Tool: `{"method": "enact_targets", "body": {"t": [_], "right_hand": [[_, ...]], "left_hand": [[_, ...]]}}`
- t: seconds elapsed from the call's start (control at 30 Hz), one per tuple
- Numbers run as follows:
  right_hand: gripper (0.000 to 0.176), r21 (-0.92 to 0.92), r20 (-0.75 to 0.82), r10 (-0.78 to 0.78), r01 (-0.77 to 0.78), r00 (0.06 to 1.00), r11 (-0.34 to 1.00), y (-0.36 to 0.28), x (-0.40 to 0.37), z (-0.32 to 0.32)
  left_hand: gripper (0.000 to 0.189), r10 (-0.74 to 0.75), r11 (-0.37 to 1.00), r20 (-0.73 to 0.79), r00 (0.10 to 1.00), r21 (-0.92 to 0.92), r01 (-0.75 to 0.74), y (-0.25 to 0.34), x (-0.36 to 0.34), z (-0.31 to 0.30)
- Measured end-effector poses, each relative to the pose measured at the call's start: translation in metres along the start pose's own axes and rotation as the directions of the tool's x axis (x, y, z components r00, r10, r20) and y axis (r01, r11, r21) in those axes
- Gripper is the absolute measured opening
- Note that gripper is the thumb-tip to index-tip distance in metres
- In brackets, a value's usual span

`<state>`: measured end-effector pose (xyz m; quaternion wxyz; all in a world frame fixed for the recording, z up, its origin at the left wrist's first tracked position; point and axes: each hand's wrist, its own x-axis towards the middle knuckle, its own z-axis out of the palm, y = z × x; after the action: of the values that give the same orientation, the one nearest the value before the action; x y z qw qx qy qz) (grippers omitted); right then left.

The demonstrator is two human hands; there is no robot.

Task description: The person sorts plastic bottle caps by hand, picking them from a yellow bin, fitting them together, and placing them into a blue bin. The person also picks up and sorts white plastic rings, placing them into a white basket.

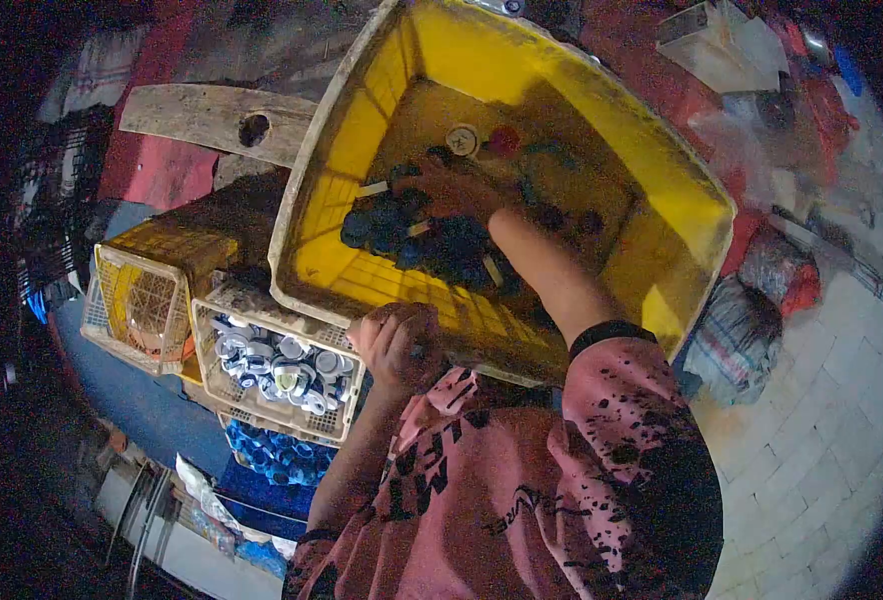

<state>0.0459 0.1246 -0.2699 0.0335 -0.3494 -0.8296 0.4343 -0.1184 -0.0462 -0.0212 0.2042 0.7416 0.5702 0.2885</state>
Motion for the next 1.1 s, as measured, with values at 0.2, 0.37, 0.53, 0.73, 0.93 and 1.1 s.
{"method": "enact_targets", "body": {"t": [0.2, 0.37, 0.53, 0.73, 0.93, 1.1], "right_hand": [[0.074, 0.015, -0.111, 0.027, -0.026, 0.993, 1.0, -0.003, -0.008, 0.013], [0.074, 0.173, -0.062, 0.163, -0.15, 0.985, 0.973, -0.033, -0.016, 0.003], [0.073, 0.169, -0.037, 0.157, -0.149, 0.987, 0.974, -0.034, -0.016, -0.003], [0.059, 0.15, -0.154, 0.079, -0.056, 0.985, 0.987, -0.024, -0.018, 0.012], [0.054, 0.037, -0.151, -0.021, 0.027, 0.988, 0.999, -0.006, -0.029, 0.037], [0.064, -0.017, 0.007, -0.006, 0.006, 1.0, 1.0, 0.002, -0.028, 0.032]], "left_hand": [[0.024, 0.026, 0.999, -0.032, 0.999, 0.025, -0.025, -0.005, -0.003, 0.007], [0.021, 0.007, 0.999, -0.036, 0.999, 0.031, -0.006, -0.004, -0.004, 0.01], [0.022, 0.015, 0.999, -0.044, 0.999, 0.029, -0.014, -0.001, -0.001, 0.009], [0.025, 0.008, 0.998, -0.041, 0.999, 0.056, -0.006, -0.005, -0.01, 0.013], [0.024, 0.048, 0.993, -0.034, 0.998, 0.109, -0.044, -0.006, -0.01, 0.011], [0.024, 0.092, 0.99, -0.082, 0.992, 0.112, -0.082, -0.01, -0.01, 0.014]]}}
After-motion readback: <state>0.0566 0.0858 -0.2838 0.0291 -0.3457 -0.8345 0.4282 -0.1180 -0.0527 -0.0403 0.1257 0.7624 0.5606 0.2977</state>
